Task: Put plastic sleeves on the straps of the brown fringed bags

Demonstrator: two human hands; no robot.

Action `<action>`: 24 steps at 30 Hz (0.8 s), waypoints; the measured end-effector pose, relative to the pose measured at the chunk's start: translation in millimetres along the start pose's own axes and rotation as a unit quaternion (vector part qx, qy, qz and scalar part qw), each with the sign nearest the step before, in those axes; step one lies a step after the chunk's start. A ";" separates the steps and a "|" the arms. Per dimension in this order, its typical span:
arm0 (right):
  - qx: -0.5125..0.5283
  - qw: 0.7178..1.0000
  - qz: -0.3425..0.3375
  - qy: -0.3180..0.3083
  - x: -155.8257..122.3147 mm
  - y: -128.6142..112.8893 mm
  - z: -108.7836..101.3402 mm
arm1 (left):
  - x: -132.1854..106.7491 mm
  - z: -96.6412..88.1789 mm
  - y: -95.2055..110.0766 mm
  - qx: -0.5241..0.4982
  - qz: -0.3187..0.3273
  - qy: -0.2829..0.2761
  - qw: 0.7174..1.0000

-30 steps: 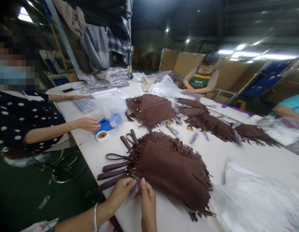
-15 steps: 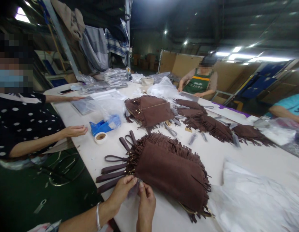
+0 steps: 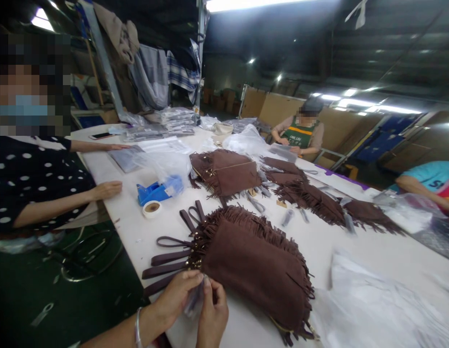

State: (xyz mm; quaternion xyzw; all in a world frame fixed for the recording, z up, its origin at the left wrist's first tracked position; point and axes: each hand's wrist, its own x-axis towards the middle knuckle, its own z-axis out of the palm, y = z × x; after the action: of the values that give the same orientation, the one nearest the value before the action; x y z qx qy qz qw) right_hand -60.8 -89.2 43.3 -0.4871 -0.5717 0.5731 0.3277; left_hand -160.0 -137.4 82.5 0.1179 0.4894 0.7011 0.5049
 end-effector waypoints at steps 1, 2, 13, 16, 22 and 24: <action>-0.016 1.000 -0.013 0.001 -1.7 -2.6 -0.1 | 0.1 -0.5 2.4 0.017 -0.002 0.006 1.000; -0.036 0.999 -0.026 0.007 -3.4 -5.3 -0.2 | 0.5 -1.1 4.3 0.039 -0.007 0.014 0.999; -0.170 0.981 -0.074 0.065 -11.5 -22.4 1.6 | 9.1 7.5 -4.8 0.053 0.006 0.081 0.995; -0.146 0.987 -0.016 0.067 -10.9 -24.0 1.1 | 4.2 10.3 -7.8 0.029 0.026 0.097 0.995; -0.088 0.992 0.036 0.078 -8.2 -20.2 1.1 | -8.0 1.9 -14.7 -0.013 0.001 0.102 0.995; -0.070 0.994 0.034 0.078 -7.8 -18.5 2.4 | -8.9 0.3 -14.7 -0.007 -0.004 0.099 0.995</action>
State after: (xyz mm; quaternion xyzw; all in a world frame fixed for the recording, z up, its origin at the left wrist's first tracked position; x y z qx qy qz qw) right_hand -63.9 -94.9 62.5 -0.5714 -0.5663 0.5029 0.3161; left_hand -147.0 -144.4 73.7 0.0421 0.5323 0.7109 0.4576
